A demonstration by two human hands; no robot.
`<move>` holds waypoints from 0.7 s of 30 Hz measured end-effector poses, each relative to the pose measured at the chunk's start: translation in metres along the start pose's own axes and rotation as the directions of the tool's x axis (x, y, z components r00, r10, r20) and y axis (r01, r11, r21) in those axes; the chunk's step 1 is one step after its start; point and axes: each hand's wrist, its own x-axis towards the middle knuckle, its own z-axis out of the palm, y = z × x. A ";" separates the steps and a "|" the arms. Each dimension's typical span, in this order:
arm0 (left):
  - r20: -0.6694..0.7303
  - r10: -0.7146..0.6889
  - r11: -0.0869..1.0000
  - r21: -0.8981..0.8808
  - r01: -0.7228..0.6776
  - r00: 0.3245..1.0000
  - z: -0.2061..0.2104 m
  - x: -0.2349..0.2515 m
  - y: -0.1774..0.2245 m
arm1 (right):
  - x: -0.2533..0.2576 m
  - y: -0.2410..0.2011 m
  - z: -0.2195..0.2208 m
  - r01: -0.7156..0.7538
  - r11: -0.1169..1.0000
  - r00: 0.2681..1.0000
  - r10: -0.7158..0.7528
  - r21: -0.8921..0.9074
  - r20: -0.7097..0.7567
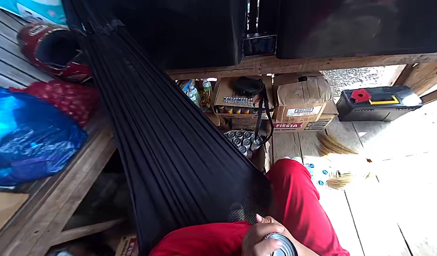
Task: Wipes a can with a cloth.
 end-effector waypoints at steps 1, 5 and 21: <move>-0.041 -0.012 0.998 -0.060 0.009 0.999 0.014 0.004 -0.003 | -0.001 -0.011 -0.009 -0.017 1.000 1.000 0.017 0.013 0.003; -0.108 -0.006 0.990 -0.143 -0.010 0.994 0.045 0.015 -0.010 | -0.014 -0.077 -0.012 -0.171 0.979 0.970 0.147 -0.115 -0.191; -0.292 -0.038 0.996 -0.082 0.014 0.956 -0.064 -0.003 0.026 | -0.017 0.066 0.036 0.127 0.991 0.990 -0.129 -0.040 -0.054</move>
